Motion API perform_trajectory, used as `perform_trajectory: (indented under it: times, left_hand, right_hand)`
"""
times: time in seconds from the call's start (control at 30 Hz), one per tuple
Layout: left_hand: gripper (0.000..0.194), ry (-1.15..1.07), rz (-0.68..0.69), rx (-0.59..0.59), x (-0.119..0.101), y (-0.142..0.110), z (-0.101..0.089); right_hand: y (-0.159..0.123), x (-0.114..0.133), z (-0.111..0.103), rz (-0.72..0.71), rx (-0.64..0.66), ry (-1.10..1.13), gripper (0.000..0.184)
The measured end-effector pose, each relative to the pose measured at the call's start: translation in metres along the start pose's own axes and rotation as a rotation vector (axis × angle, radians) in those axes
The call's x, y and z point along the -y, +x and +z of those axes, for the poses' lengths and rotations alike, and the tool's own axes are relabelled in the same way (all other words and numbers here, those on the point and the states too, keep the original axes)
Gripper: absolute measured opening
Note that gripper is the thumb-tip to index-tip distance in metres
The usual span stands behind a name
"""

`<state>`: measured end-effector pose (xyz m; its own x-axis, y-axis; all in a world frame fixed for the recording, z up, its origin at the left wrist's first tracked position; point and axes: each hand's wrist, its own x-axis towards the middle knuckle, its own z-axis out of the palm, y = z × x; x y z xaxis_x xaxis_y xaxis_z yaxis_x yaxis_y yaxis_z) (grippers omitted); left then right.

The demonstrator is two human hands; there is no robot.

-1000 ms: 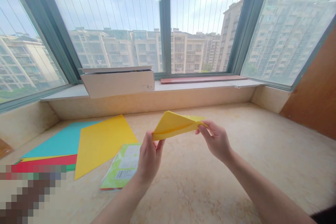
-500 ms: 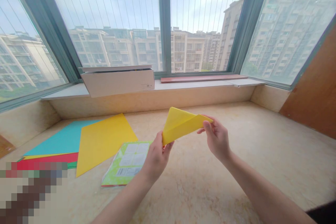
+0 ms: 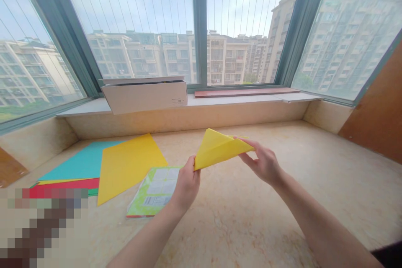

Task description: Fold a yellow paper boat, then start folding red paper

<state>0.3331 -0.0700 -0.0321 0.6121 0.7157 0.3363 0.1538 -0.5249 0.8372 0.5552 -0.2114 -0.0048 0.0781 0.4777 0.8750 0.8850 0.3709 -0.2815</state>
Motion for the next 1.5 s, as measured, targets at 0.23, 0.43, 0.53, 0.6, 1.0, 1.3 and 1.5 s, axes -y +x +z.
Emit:
perform_trajectory:
  times: [0.23, 0.43, 0.53, 0.6, 1.0, 1.3, 1.5]
  left_hand:
    - [0.019, -0.185, -0.072, 0.034, -0.005, 0.001, 0.0]
    - [0.029, -0.372, -0.084, 0.092, -0.015, -0.002, 0.002]
    - [0.043, -0.475, -0.092, 0.095, -0.022, -0.006, 0.003]
    - [0.049, -0.544, -0.099, 0.089, -0.026, -0.007, 0.003]
    - [0.042, -0.885, -0.096, 0.187, -0.027, -0.014, 0.015]
    - [0.042, -0.854, -0.096, 0.108, -0.024, -0.011, 0.017]
    - [0.037, -0.572, -0.06, -0.016, -0.017, -0.011, 0.017]
  right_hand:
    - [-0.005, 0.009, 0.018, 0.094, -0.168, -0.073, 0.023]
    - [-0.009, 0.022, 0.024, 0.108, -0.238, -0.081, 0.023]
    - [-0.009, 0.028, 0.023, 0.07, -0.244, -0.089, 0.026]
    - [-0.01, 0.031, 0.024, 0.025, -0.229, -0.084, 0.031]
    - [-0.012, 0.056, 0.036, -0.303, 0.005, -0.385, 0.059]
    - [-0.01, 0.06, 0.035, -0.318, 0.016, -0.396, 0.054]
    - [-0.014, 0.062, 0.034, -0.382, 0.003, -0.407, 0.046]
